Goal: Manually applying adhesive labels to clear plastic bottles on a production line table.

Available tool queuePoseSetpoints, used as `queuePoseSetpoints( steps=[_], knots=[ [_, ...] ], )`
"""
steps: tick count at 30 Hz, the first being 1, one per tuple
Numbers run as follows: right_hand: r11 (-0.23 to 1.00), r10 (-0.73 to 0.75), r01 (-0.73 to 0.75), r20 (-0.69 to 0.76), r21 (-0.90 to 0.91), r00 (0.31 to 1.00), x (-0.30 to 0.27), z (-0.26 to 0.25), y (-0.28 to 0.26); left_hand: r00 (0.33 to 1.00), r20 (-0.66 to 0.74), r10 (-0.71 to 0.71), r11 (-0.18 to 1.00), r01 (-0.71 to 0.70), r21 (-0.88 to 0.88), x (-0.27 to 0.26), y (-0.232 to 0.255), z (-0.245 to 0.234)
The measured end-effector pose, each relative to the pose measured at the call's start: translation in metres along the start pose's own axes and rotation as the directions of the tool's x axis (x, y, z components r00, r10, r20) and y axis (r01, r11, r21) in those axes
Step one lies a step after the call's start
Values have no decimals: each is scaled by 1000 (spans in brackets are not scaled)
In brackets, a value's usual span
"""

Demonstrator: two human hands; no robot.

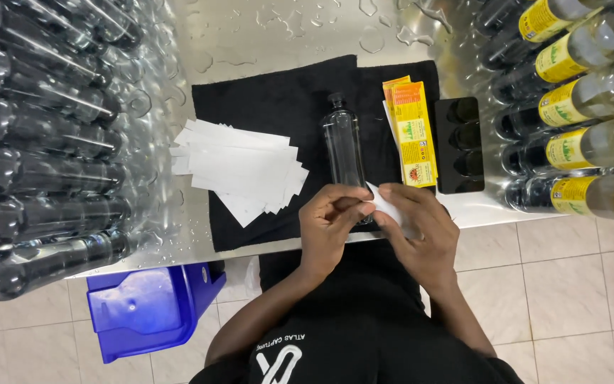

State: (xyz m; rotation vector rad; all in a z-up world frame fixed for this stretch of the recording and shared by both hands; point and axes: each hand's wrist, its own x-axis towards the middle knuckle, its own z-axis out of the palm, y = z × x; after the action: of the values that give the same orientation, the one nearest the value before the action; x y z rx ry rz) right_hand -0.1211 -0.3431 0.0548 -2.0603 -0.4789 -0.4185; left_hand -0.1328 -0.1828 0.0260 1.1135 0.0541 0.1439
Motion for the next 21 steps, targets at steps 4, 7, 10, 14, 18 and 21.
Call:
queuePoseSetpoints(
  steps=[4, 7, 10, 14, 18, 21],
  knots=[
    [961, 184, -187, 35, 205, 982, 1, -2, -1, 1000, -19, -7, 1000, 7, 14, -1, -7, 6],
    [826, 366, -344, 41, 446, 930, -8, 1, 8, 999, 1, -45, 999, 45, 6, -3, -5, 11],
    [743, 451, -359, -26, 564, 892, -17, -2, 24, 997, -5, -76, 997, 76, 10, -6, -7, 6],
    [723, 524, -396, -75, 567, 849, -38, -12, 42, 987, -142, -81, 997, 78, -27, -3, 6, -10],
    [685, 623, -583, 64, 438, 780, -53, -24, 23, 958, -286, -8, 1000, 1, -25, 9, 30, -30],
    [754, 534, -624, 361, 206, 765, -53, -35, 9, 961, -275, 30, 999, -41, -34, 9, 34, -38]
  ],
)
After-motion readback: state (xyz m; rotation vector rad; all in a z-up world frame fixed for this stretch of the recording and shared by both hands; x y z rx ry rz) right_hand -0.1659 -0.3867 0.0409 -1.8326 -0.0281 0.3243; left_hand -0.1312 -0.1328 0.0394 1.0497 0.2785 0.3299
